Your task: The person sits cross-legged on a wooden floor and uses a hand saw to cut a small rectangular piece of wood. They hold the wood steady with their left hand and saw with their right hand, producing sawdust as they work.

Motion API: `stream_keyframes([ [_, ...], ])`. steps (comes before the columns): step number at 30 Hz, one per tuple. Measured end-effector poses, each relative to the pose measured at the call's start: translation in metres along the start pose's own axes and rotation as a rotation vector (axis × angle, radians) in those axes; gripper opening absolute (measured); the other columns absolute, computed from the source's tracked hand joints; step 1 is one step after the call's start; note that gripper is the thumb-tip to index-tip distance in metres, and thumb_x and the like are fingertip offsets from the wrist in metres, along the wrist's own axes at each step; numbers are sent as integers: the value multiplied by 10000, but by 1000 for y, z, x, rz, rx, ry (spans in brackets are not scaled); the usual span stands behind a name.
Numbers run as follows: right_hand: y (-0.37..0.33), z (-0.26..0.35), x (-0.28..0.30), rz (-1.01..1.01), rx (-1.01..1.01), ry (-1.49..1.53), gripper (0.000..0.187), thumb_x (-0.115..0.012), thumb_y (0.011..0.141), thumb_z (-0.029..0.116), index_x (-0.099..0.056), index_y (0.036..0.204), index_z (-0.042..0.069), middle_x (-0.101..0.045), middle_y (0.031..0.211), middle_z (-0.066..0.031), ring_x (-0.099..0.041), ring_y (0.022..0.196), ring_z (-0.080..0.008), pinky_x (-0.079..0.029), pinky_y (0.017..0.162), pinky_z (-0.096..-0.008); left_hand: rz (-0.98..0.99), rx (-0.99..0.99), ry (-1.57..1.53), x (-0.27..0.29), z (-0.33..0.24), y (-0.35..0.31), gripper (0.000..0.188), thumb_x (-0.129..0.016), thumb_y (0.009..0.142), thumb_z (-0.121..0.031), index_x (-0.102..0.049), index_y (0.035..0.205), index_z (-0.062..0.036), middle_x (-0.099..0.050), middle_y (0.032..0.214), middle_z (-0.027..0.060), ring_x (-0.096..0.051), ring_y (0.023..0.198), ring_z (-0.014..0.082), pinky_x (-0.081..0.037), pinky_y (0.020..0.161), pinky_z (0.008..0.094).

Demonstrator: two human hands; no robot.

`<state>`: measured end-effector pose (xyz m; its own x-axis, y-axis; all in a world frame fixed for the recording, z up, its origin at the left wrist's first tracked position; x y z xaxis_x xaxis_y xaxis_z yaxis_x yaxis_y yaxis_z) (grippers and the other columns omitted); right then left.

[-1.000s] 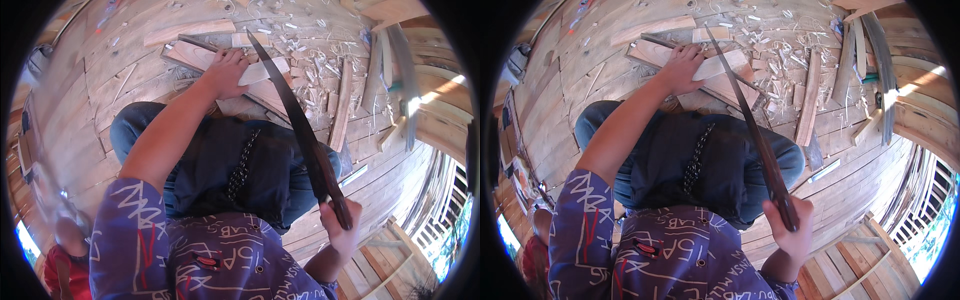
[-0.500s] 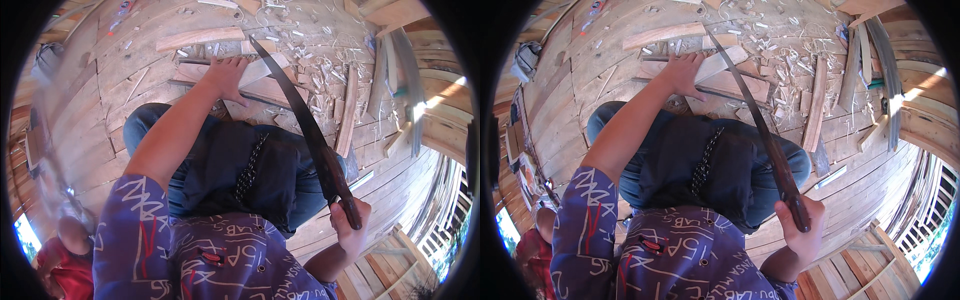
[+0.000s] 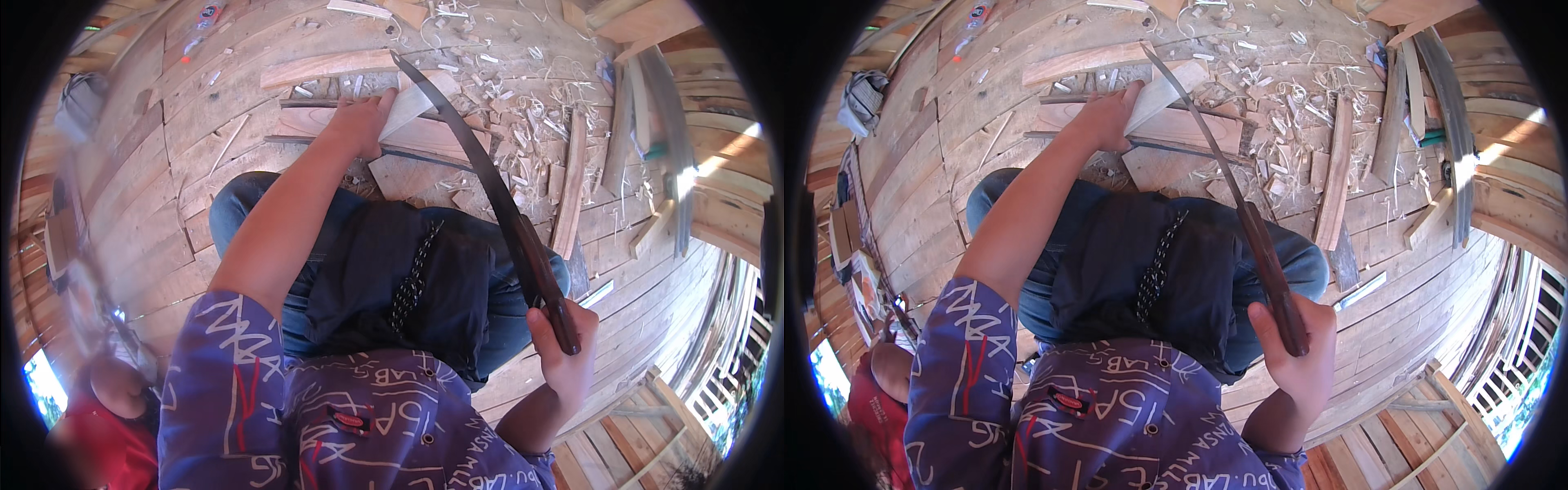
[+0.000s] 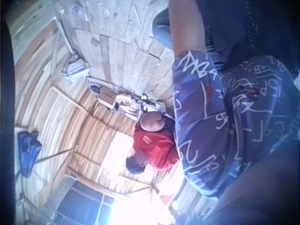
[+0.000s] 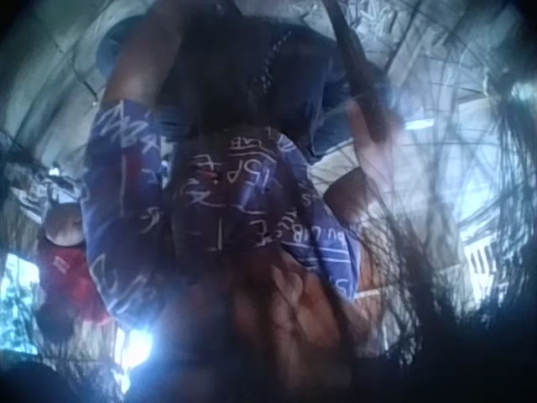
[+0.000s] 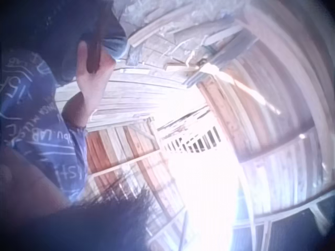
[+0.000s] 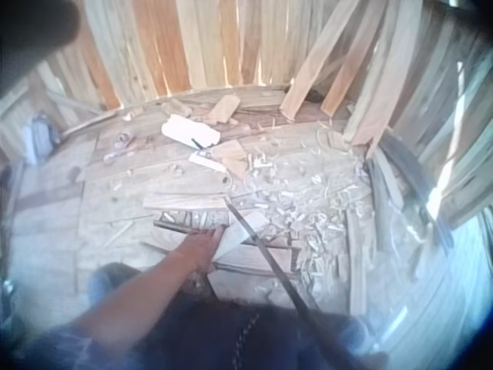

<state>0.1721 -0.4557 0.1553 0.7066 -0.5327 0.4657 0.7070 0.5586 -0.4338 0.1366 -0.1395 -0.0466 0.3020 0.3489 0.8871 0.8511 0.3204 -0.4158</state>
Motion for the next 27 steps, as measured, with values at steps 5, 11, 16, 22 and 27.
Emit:
stream_keyframes([
  [5,7,-1,1,14,22,56,291,-690,815,157,-515,630,17,-401,478,40,-313,473,-25,-219,436,-238,-459,14,297,10,-9,-19,853,-746,681,-381,-327,1346,-49,-519,1247,198,-494,1187,310,-333,1035,455],
  [11,2,-8,10,-12,2,3,293,-688,821,160,-512,634,19,-393,485,45,-314,482,-24,-220,438,-238,370,162,-18,-45,-82,-39,633,-644,760,-415,-527,1206,19,-578,1177,179,-584,1074,311,-491,860,439],
  [16,5,-10,6,14,11,47,284,-687,823,152,-517,646,9,-398,493,39,-319,490,-27,-226,443,-241,124,474,193,-103,-59,-13,625,-633,769,-389,-530,1214,37,-549,1223,209,-548,1124,358,-454,894,547],
  [22,3,-7,6,7,18,12,273,-693,815,145,-520,658,3,-399,507,31,-319,497,-38,-229,445,-247,71,472,230,-132,-64,8,619,-673,751,-335,-525,1231,28,-514,1273,222,-508,1169,390,-413,915,605],
  [27,3,-9,10,12,22,25,268,-692,812,136,-520,657,0,-381,508,32,-304,502,-39,-225,446,-251,238,233,-11,-92,-72,-11,690,-763,659,-428,-573,1158,10,-560,1192,207,-561,1119,299,-489,903,412],
])
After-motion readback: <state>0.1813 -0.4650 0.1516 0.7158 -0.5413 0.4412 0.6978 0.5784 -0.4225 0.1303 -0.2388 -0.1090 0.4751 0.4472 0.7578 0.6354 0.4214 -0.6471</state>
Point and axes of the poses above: each hand's wrist, its own y-axis towards the middle knuckle, its own x-axis out of the back of the hand, z = x × y, the point moved 6 cm from there along y, towards the middle knuckle
